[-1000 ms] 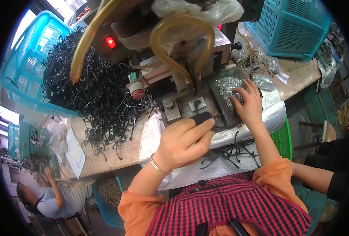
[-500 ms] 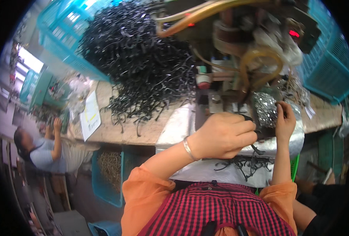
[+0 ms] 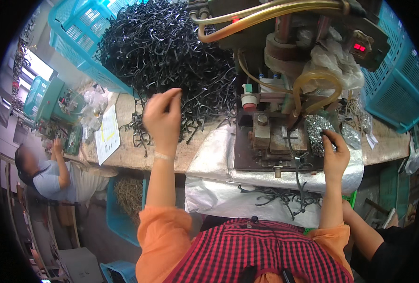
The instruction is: The person repeatedly picks small metal pins and black wire segments, inserts them into a press machine, and removes the assembled components. The finished items accumulate on the work surface while the person continues the cycle.
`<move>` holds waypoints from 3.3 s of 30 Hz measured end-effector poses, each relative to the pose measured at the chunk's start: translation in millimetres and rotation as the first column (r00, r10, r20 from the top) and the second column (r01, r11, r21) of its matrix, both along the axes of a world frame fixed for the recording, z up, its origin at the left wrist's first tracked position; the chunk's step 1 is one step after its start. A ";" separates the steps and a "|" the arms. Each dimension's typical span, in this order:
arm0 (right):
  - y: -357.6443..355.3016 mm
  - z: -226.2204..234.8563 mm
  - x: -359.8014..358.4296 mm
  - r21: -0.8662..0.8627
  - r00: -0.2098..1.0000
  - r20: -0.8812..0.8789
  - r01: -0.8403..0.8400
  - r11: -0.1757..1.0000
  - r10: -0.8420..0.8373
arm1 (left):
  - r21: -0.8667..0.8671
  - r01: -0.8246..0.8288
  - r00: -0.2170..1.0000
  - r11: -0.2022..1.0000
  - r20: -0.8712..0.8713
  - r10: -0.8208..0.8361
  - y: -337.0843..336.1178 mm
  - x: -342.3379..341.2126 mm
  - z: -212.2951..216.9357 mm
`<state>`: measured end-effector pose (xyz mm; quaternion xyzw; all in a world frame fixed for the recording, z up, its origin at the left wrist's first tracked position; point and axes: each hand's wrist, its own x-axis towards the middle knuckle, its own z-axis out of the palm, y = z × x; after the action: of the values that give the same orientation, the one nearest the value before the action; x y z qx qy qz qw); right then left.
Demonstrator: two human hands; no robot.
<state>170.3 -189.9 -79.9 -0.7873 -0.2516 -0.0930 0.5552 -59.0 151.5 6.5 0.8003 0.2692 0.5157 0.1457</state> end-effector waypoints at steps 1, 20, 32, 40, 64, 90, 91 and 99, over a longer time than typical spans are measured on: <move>10.7 4.1 -3.2 0.006 0.999 0.015 -0.031 1.000 0.031 | -0.089 -0.095 0.975 0.991 -0.209 0.075 10.5 4.0 -13.5; 49.7 69.2 -25.8 0.276 0.914 -0.127 -0.341 0.898 0.386 | -0.590 0.713 0.701 0.379 0.621 -0.350 -33.8 18.5 -73.7; 71.5 81.4 -51.7 0.556 0.766 -0.329 -0.315 0.769 0.552 | -0.129 0.740 0.612 0.660 0.535 -0.582 -102.3 61.4 38.7; 9.1 54.5 -24.2 -0.228 0.961 0.255 -0.047 0.973 0.107 | 0.209 0.816 0.534 0.539 0.085 -0.841 -128.5 44.7 14.1; 0.1 -13.4 14.9 -0.023 0.940 0.307 0.160 0.987 -0.146 | 0.224 0.778 0.621 0.587 -0.133 -0.772 -161.9 37.4 -16.9; 40.2 76.9 -27.1 0.266 0.910 -0.132 -0.350 0.898 0.393 | -0.185 -0.096 0.994 0.978 -0.061 0.086 -6.5 63.4 -59.7; 50.2 72.8 -24.4 0.314 0.887 -0.156 -0.372 0.873 0.434 | -0.184 -0.002 0.999 0.983 0.053 0.012 -0.7 59.2 -71.6; 68.1 76.3 -43.6 0.522 0.784 -0.300 -0.342 0.781 0.544 | -0.081 0.831 0.481 0.551 0.602 -0.637 -102.1 36.5 23.3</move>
<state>126.8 -121.8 -3.7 -0.5563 -0.2761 0.1675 0.7656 -22.5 49.3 29.8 0.6279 -0.0664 0.5303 0.5658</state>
